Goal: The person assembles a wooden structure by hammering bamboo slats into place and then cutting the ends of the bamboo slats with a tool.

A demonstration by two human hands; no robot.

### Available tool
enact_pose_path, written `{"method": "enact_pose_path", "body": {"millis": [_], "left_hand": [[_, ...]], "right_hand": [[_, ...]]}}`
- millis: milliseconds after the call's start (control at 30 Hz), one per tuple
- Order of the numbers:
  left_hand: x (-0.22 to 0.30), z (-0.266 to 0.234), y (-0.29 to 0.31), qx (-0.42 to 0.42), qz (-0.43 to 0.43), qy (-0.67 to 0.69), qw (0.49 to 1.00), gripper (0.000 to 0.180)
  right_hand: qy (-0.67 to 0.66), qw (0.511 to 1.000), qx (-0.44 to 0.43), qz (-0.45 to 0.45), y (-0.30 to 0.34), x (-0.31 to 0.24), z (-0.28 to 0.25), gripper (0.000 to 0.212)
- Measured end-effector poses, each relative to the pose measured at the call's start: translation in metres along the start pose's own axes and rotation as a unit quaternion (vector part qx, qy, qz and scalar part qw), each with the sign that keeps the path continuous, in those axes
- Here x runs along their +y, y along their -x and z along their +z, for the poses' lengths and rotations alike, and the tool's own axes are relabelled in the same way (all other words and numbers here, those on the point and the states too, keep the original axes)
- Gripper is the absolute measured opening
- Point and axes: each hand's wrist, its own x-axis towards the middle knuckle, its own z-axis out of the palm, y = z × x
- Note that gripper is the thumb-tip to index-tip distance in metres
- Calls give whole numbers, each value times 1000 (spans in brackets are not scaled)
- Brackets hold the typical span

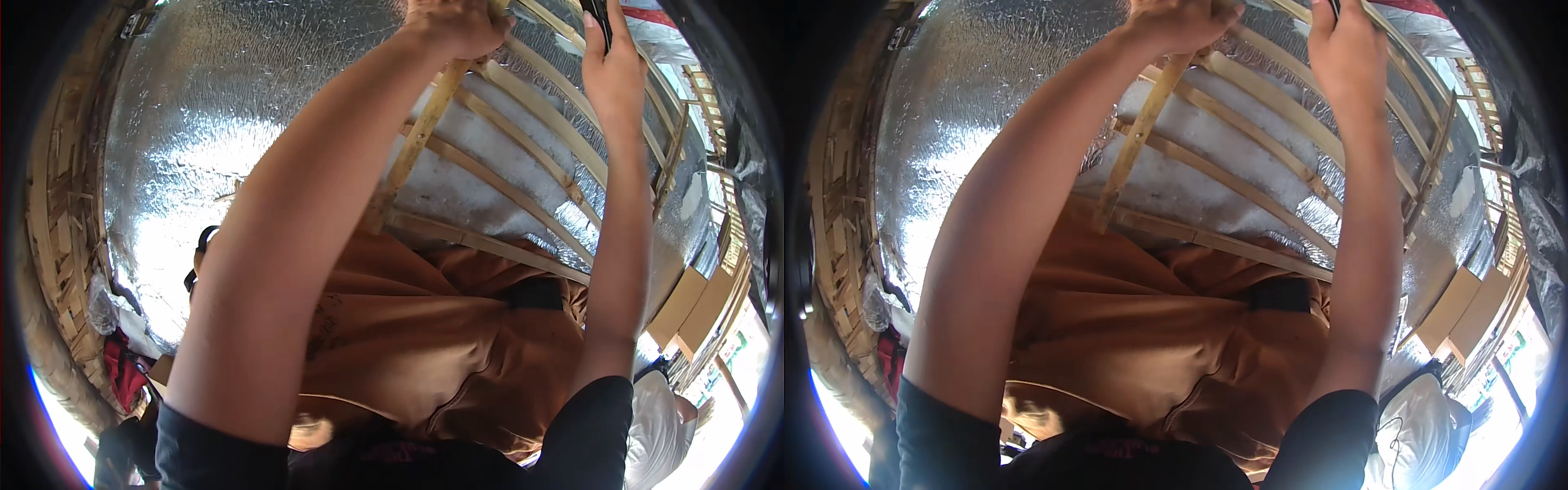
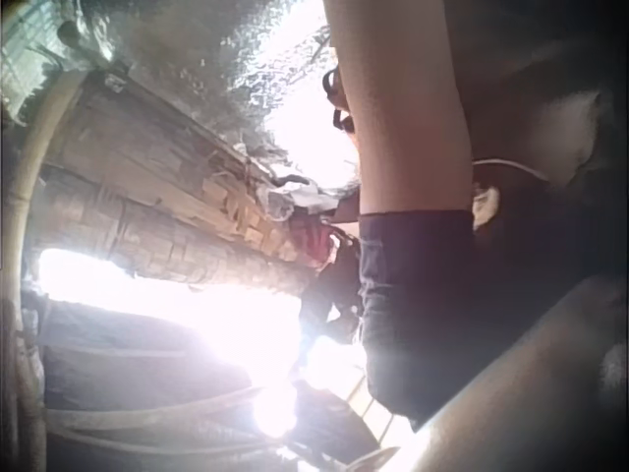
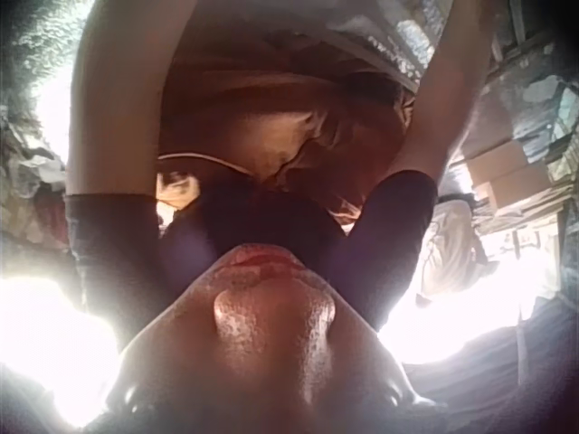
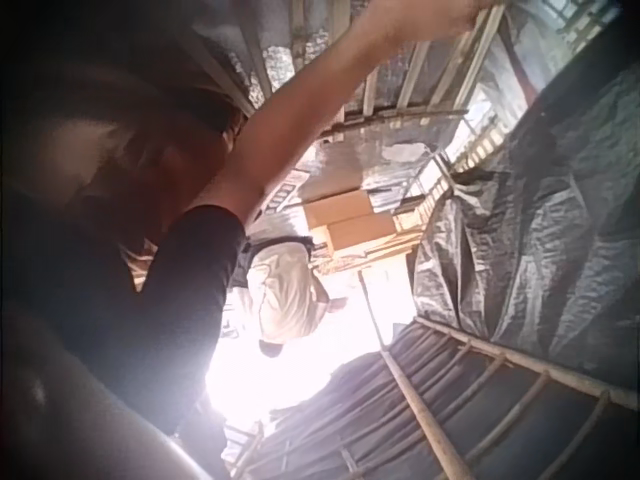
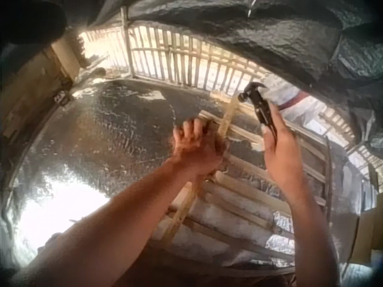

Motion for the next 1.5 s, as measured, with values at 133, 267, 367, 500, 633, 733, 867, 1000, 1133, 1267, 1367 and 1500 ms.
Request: {"method": "enact_pose_path", "body": {"millis": [133,267,367,500,633,733,867,1000,1133,1267,1367,1500], "left_hand": [[8,-27,-26,-39,-168,138,975,94],[-18,-39,-63,-33,-170,44,984,115],[-12,-45,-77,-112,-148,19,982,120],[-29,-25,-99,-84,-90,-27,992,124],[-40,-21,-113,-30,-38,-34,998,125],[-38,-29,-113,-55,-55,-43,996,127],[-33,-38,-105,-95,-88,-57,990,130],[-26,-36,-99,-142,-122,-66,980,133],[-23,-37,-88,-183,-166,-84,965,137],[-24,-42,-85,-211,-199,-91,953,140],[-20,-43,-87,-228,-214,-88,946,142],[-18,-43,-88,-243,-224,-87,940,145]], "right_hand": [[3,1000,19,-25,-6,24,12,53],[-47,998,-28,6,-13,20,18,54],[-30,998,-35,42,-12,20,18,55],[8,999,-23,31,-21,11,18,55],[8,997,-49,62,-29,6,13,55],[-55,972,-141,177,-35,-18,-8,55],[-70,984,-106,125,-37,4,3,54],[-14,998,-52,19,-41,15,0,49],[-43,994,-93,37,-46,6,-16,45],[-13,998,-67,-6,-46,24,-17,41],[-21,997,-80,1,-42,48,-12,47],[10,993,-107,52,-46,31,-16,44]]}}
